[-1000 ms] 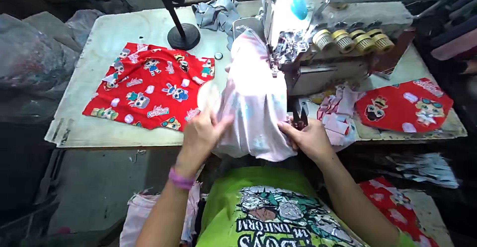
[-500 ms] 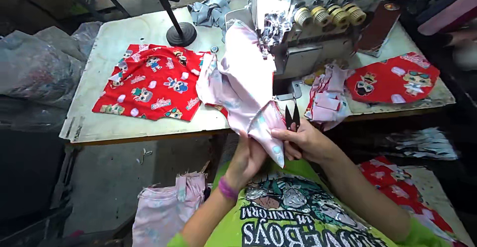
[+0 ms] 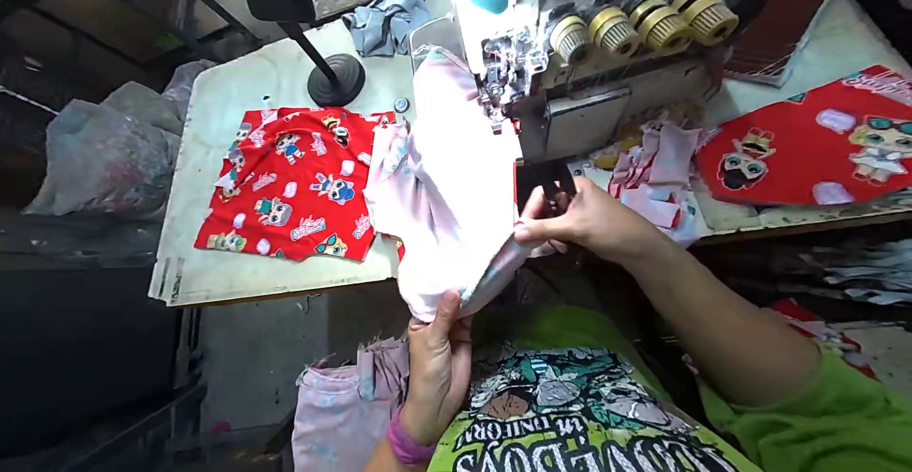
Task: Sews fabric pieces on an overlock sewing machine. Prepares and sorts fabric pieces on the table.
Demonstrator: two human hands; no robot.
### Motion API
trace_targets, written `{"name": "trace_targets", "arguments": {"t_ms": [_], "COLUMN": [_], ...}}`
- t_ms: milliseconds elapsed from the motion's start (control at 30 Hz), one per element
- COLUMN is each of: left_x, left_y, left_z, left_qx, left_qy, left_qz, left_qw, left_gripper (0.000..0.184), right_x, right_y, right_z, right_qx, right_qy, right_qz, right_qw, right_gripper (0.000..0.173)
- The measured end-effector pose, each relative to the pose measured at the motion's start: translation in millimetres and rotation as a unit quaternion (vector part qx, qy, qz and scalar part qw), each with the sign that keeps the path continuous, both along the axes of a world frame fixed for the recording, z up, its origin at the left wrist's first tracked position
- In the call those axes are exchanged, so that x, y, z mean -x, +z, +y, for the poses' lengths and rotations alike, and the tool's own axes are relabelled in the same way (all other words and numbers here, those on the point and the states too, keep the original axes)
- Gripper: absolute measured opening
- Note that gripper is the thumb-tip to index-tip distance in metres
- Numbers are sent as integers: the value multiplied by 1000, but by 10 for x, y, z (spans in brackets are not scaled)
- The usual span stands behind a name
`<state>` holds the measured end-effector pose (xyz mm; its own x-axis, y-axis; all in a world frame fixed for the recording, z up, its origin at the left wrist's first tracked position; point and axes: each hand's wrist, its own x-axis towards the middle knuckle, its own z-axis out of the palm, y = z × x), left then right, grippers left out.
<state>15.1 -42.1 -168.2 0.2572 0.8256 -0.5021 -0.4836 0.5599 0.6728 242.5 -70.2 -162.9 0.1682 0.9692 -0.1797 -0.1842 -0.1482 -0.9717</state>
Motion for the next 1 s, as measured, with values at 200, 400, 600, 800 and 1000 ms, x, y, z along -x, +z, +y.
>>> {"name": "trace_targets", "arguments": {"t_ms": [200,400,600,800,1000], "left_x": [-61,-11,51,-133,-319], "left_y": [-150,-178,-206,-451,-313], "left_z": [-61,-74,-100,-14,419], "left_qx": [143,-54,-276,-289,-326], "left_qy": [-188,-109,-63,-11,-34], "left_qz": [-226,-78,-4,41,42], "left_qw": [945,990,959,956,944], "left_gripper": [38,33,32,24,19], "right_x": [130,160,259,278,133], "right_y": [19,-80,48,-183,26], "right_z": [-363,-330,-506,-291,105], "right_qx": [-7,-34,-63,-37,-24], "right_qy": [-98,-128,-172,-228,-284], "right_qz": [-57,-78,-112,-41,-101], "right_qw": [994,988,977,972,953], "right_gripper": [14,2,2,4,21]}}
